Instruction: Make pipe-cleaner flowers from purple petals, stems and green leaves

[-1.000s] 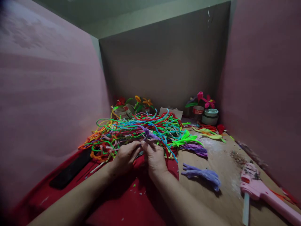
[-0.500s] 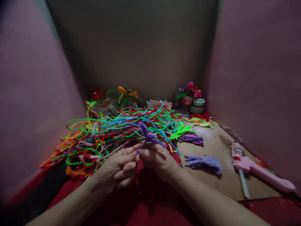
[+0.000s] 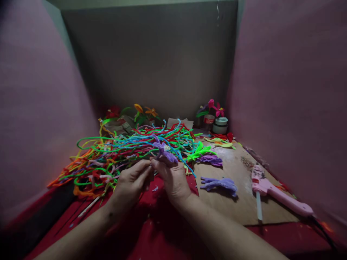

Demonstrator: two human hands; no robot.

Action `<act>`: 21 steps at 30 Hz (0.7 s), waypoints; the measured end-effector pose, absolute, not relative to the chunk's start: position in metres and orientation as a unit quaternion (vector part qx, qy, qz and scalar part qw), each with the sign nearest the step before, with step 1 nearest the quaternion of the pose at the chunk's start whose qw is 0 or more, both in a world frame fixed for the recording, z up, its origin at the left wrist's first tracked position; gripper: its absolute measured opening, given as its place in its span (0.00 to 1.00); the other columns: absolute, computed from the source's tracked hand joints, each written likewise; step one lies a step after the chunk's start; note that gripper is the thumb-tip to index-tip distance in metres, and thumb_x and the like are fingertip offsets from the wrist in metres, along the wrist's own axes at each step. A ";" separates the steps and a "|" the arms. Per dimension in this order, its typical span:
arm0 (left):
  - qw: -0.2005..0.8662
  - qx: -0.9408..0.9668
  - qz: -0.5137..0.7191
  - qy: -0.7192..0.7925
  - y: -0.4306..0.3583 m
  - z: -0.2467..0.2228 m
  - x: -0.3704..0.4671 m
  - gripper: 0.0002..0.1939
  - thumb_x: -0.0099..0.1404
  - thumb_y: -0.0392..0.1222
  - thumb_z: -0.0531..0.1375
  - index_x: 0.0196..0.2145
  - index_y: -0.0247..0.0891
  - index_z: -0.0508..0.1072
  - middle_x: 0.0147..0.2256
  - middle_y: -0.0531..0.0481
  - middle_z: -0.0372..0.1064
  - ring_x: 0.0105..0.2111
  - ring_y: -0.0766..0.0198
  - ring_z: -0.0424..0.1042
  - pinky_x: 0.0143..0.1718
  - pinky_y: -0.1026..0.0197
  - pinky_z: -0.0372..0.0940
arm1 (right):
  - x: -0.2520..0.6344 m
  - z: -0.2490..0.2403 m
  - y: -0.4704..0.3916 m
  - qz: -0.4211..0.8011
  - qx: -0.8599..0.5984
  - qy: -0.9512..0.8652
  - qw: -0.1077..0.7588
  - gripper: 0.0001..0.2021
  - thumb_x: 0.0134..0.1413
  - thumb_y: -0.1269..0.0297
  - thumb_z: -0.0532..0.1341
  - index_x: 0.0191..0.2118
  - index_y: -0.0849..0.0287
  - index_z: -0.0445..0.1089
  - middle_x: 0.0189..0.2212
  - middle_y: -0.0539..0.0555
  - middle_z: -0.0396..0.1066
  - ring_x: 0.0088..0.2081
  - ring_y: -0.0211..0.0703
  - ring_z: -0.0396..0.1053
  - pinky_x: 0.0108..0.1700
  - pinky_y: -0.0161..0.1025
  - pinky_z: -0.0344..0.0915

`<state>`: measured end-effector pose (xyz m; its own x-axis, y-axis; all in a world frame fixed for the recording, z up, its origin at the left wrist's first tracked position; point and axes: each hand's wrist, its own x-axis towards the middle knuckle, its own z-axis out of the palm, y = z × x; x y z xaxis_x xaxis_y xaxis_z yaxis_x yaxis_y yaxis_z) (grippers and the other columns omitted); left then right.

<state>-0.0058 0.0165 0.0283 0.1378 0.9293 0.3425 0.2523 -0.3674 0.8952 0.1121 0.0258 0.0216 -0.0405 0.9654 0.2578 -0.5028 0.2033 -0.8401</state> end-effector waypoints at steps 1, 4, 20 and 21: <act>0.401 0.644 0.491 0.429 0.017 0.031 -0.003 0.11 0.61 0.42 0.55 0.23 0.36 0.66 0.16 0.58 0.57 0.14 0.75 0.56 0.17 0.70 0.51 | 0.114 0.026 0.025 0.574 -0.263 -0.443 0.637 0.05 0.43 0.62 0.64 0.26 0.58 0.72 0.23 0.47 0.66 0.27 0.35 0.60 0.32 0.35 0.60; 0.580 0.550 0.491 0.346 0.021 0.036 0.003 0.11 0.60 0.45 0.57 0.25 0.36 0.65 0.14 0.59 0.56 0.11 0.77 0.50 0.12 0.72 0.47 | 0.121 0.036 0.026 0.575 -0.258 -0.485 0.606 0.08 0.44 0.59 0.64 0.28 0.59 0.74 0.21 0.47 0.64 0.26 0.34 0.60 0.31 0.34 0.60; 0.501 0.560 0.573 0.326 0.015 0.074 -0.021 0.17 0.55 0.53 0.60 0.31 0.33 0.72 0.24 0.51 0.68 0.22 0.69 0.65 0.26 0.66 0.61 | 0.142 0.044 0.020 0.151 -0.258 -0.713 0.634 0.08 0.53 0.68 0.57 0.32 0.54 0.74 0.36 0.54 0.69 0.42 0.45 0.63 0.46 0.45 0.58; 0.506 0.562 0.576 0.310 0.013 0.075 -0.024 0.20 0.54 0.56 0.59 0.31 0.33 0.72 0.24 0.51 0.68 0.22 0.69 0.64 0.25 0.66 0.61 | 0.143 0.042 0.019 0.123 -0.270 -0.720 0.627 0.08 0.53 0.68 0.57 0.31 0.55 0.73 0.35 0.54 0.69 0.41 0.45 0.63 0.44 0.45 0.59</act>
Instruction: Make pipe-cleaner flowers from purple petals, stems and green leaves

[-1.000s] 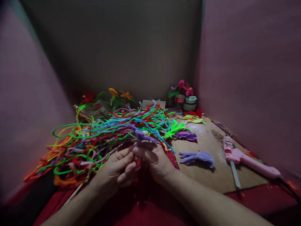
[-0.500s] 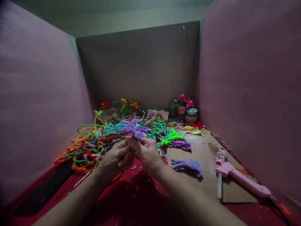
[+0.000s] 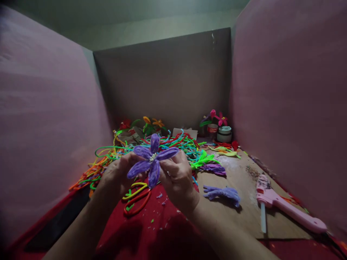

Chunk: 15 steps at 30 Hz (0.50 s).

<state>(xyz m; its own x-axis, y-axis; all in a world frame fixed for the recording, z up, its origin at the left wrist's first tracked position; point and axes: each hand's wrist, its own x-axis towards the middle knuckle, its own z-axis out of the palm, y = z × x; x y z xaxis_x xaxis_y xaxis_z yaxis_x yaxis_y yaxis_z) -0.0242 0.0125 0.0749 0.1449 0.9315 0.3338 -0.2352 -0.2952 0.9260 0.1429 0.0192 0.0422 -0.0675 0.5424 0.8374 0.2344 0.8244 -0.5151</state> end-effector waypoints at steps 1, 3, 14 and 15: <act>0.510 0.572 0.570 0.298 0.009 0.076 -0.026 0.22 0.54 0.58 0.58 0.30 0.33 0.72 0.24 0.50 0.67 0.21 0.68 0.64 0.24 0.65 0.61 | 0.143 0.040 0.019 0.100 -0.279 -0.725 0.621 0.08 0.54 0.68 0.56 0.31 0.56 0.73 0.34 0.55 0.69 0.40 0.45 0.63 0.43 0.45 0.59; 0.508 0.598 0.544 0.299 0.002 0.080 -0.028 0.24 0.53 0.60 0.58 0.31 0.32 0.72 0.24 0.48 0.68 0.22 0.67 0.64 0.24 0.65 0.60 | 0.141 0.036 0.018 0.064 -0.287 -0.737 0.608 0.08 0.55 0.68 0.56 0.30 0.57 0.72 0.33 0.55 0.69 0.38 0.45 0.63 0.41 0.44 0.59; 0.630 0.439 0.549 0.330 -0.020 0.072 -0.020 0.25 0.46 0.59 0.64 0.30 0.33 0.71 0.21 0.52 0.63 0.17 0.73 0.58 0.17 0.69 0.54 | 0.136 0.036 0.011 -0.072 -0.323 -0.745 0.579 0.07 0.53 0.70 0.56 0.27 0.58 0.70 0.30 0.55 0.70 0.35 0.44 0.63 0.36 0.42 0.58; 0.644 0.427 0.540 0.334 -0.024 0.069 -0.016 0.22 0.46 0.55 0.65 0.30 0.33 0.70 0.19 0.54 0.61 0.15 0.74 0.56 0.16 0.70 0.52 | 0.137 0.036 0.010 -0.084 -0.327 -0.744 0.577 0.07 0.53 0.70 0.56 0.28 0.58 0.70 0.31 0.55 0.70 0.35 0.44 0.62 0.35 0.42 0.58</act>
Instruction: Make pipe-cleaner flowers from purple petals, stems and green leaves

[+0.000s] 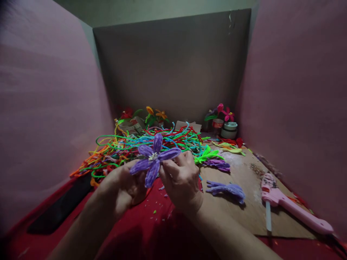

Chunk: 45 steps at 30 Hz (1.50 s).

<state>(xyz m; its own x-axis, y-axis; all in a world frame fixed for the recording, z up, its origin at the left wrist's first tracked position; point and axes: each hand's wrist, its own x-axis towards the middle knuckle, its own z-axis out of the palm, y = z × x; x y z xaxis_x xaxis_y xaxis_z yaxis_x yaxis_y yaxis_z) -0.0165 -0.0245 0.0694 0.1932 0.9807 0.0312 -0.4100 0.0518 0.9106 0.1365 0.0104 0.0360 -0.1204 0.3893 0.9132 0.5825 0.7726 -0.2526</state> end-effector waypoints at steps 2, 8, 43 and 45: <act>0.660 0.404 0.534 0.341 -0.033 0.066 -0.007 0.17 0.47 0.50 0.66 0.24 0.34 0.66 0.15 0.58 0.56 0.12 0.77 0.52 0.14 0.72 0.48 | 0.137 0.035 0.010 -0.108 -0.334 -0.746 0.566 0.07 0.53 0.69 0.56 0.29 0.57 0.70 0.30 0.55 0.70 0.34 0.44 0.62 0.35 0.42 0.57; 0.716 0.299 0.532 0.340 -0.045 0.066 0.026 0.14 0.46 0.42 0.67 0.17 0.32 0.65 0.12 0.56 0.60 0.07 0.80 0.49 0.09 0.73 0.45 | 0.140 0.032 0.006 -0.163 -0.335 -0.749 0.548 0.08 0.54 0.66 0.55 0.29 0.57 0.70 0.28 0.55 0.69 0.30 0.44 0.56 0.32 0.41 0.54; 0.541 0.356 0.673 0.357 -0.049 0.057 0.056 0.12 0.46 0.38 0.68 0.16 0.32 0.68 0.11 0.58 0.61 0.09 0.78 0.55 0.10 0.74 0.50 | 0.152 0.029 -0.001 -0.161 -0.317 -0.739 0.572 0.09 0.55 0.63 0.55 0.29 0.57 0.69 0.27 0.55 0.68 0.32 0.45 0.56 0.32 0.40 0.54; 0.542 0.390 0.653 0.357 -0.052 0.057 0.055 0.12 0.50 0.38 0.65 0.16 0.31 0.69 0.12 0.55 0.64 0.08 0.77 0.56 0.09 0.73 0.49 | 0.152 0.028 -0.001 -0.155 -0.311 -0.744 0.570 0.12 0.57 0.61 0.52 0.28 0.57 0.69 0.27 0.55 0.67 0.32 0.45 0.56 0.32 0.41 0.54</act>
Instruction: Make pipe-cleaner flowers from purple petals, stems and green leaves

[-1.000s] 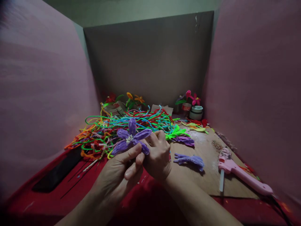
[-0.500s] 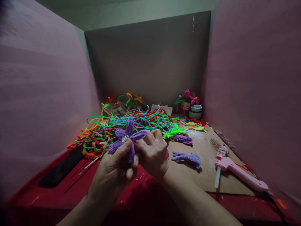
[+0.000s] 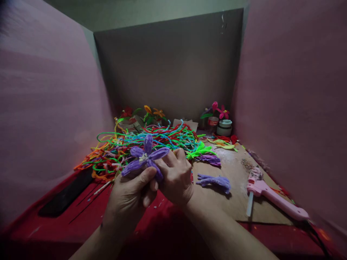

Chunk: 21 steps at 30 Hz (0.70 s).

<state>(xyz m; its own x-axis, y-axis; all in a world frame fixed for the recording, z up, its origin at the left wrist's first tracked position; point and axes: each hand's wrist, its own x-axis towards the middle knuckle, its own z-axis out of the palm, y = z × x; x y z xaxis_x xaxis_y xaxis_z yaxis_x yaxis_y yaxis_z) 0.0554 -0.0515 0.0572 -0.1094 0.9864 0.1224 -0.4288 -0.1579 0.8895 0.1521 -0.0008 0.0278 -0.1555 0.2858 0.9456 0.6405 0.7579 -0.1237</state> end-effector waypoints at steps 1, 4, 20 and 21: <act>0.542 0.399 0.648 0.355 -0.052 0.057 0.055 0.11 0.51 0.38 0.65 0.16 0.31 0.69 0.13 0.53 0.66 0.07 0.77 0.56 0.09 0.73 0.49 | 0.152 0.027 0.000 -0.154 -0.308 -0.746 0.570 0.13 0.57 0.60 0.50 0.27 0.57 0.68 0.27 0.55 0.67 0.31 0.45 0.56 0.32 0.41 0.54; 0.541 0.396 0.658 0.342 -0.051 0.056 0.057 0.10 0.52 0.36 0.64 0.17 0.30 0.71 0.15 0.51 0.68 0.07 0.77 0.57 0.09 0.74 0.50 | 0.152 0.025 0.002 -0.159 -0.307 -0.744 0.572 0.13 0.57 0.62 0.50 0.25 0.56 0.67 0.26 0.54 0.67 0.31 0.44 0.56 0.33 0.41 0.55; 0.587 0.444 0.588 0.337 -0.053 0.063 0.019 0.16 0.54 0.50 0.61 0.27 0.33 0.67 0.22 0.52 0.66 0.14 0.71 0.64 0.08 0.71 0.56 | 0.153 0.023 0.007 -0.077 -0.296 -0.751 0.585 0.05 0.52 0.70 0.57 0.30 0.56 0.70 0.31 0.53 0.68 0.34 0.44 0.60 0.36 0.42 0.56; 0.584 0.435 0.596 0.338 -0.052 0.063 0.017 0.15 0.55 0.50 0.60 0.26 0.34 0.66 0.21 0.54 0.64 0.13 0.73 0.61 0.09 0.72 0.55 | 0.152 0.023 0.007 -0.065 -0.296 -0.752 0.586 0.05 0.53 0.71 0.57 0.30 0.56 0.69 0.32 0.53 0.68 0.35 0.44 0.60 0.37 0.42 0.57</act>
